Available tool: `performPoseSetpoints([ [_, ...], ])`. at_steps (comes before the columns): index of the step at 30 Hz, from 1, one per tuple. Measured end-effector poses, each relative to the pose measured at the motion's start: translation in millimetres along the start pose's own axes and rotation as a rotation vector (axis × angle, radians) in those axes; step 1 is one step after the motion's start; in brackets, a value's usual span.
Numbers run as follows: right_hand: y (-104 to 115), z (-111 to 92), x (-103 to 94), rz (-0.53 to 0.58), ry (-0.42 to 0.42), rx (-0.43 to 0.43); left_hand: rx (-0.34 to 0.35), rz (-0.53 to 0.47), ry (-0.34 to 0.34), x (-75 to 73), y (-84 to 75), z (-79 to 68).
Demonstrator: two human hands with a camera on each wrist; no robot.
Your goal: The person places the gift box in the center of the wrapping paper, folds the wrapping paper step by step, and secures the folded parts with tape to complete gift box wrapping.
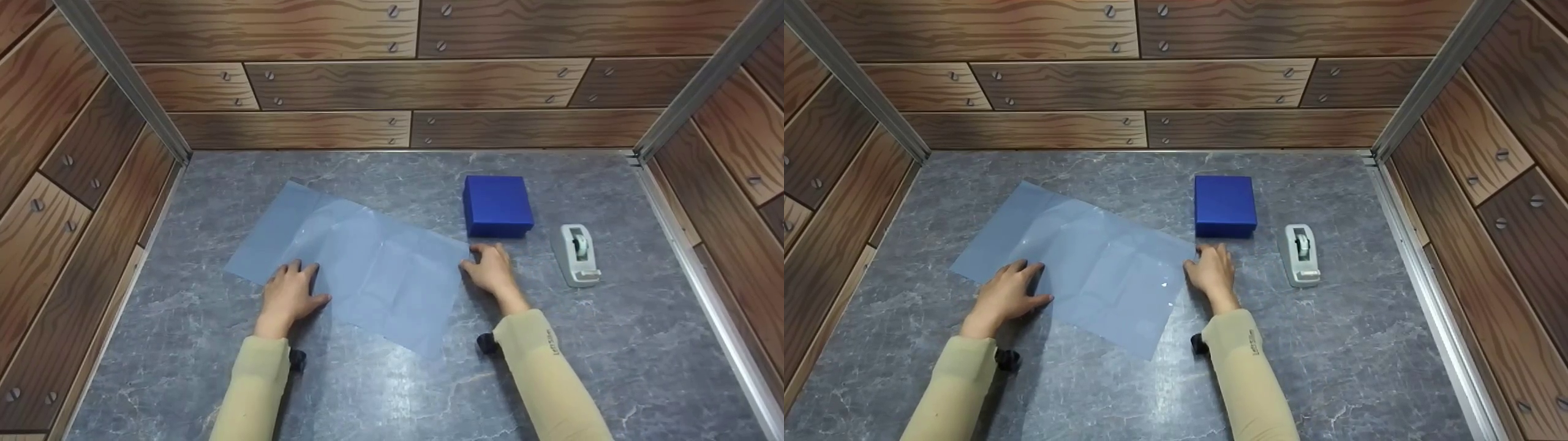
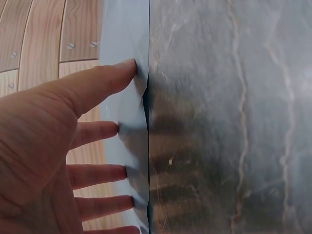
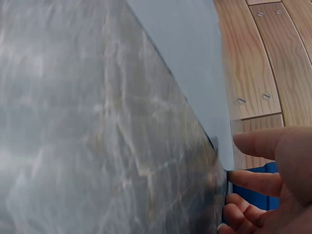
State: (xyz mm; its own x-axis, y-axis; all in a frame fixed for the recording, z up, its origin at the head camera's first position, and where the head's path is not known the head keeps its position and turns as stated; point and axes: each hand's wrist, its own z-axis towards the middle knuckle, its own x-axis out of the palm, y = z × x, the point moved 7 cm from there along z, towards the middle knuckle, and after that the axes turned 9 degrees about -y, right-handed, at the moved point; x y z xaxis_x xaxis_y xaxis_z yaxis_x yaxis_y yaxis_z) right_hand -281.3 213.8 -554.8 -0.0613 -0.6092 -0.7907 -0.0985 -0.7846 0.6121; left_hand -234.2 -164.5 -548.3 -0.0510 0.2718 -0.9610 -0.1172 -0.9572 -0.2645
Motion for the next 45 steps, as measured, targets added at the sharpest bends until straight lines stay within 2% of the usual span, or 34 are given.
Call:
performPoseSetpoints([
  [6,1.3,1.4,-3.7,0.157,-0.071,0.037,0.008,-0.007,0.004,0.7,-0.7,-0.4],
  [10,-0.4,-0.7,-1.7,0.345,-0.06,0.134,0.001,-0.012,0.008,-0.6,-0.9,-0.2],
  [12,-1.3,-2.2,0.7,0.403,-0.033,0.179,-0.002,-0.011,0.009,-0.7,-1.0,-0.1],
  [20,-1.3,-7.1,5.8,0.304,0.036,0.191,-0.012,0.015,0.016,0.5,-0.3,0.5],
  [30,8.4,-26.8,18.6,0.522,0.141,0.31,-0.001,0.007,0.019,-0.1,1.3,-0.4],
  [34,10.3,-30.4,20.1,0.557,0.139,0.299,-0.02,-0.05,0.057,-3.7,4.5,2.2],
  [39,11.2,-33.2,12.6,0.553,0.13,0.225,-0.072,-0.16,0.039,-16.0,20.2,11.3],
  [42,8.3,-34.5,6.6,0.525,0.131,0.19,-0.125,-0.163,-0.01,-24.5,36.7,17.1],
  [45,2.1,-34.4,1.5,0.492,0.131,0.193,-0.205,-0.146,-0.051,-31.3,55.2,20.6],
])
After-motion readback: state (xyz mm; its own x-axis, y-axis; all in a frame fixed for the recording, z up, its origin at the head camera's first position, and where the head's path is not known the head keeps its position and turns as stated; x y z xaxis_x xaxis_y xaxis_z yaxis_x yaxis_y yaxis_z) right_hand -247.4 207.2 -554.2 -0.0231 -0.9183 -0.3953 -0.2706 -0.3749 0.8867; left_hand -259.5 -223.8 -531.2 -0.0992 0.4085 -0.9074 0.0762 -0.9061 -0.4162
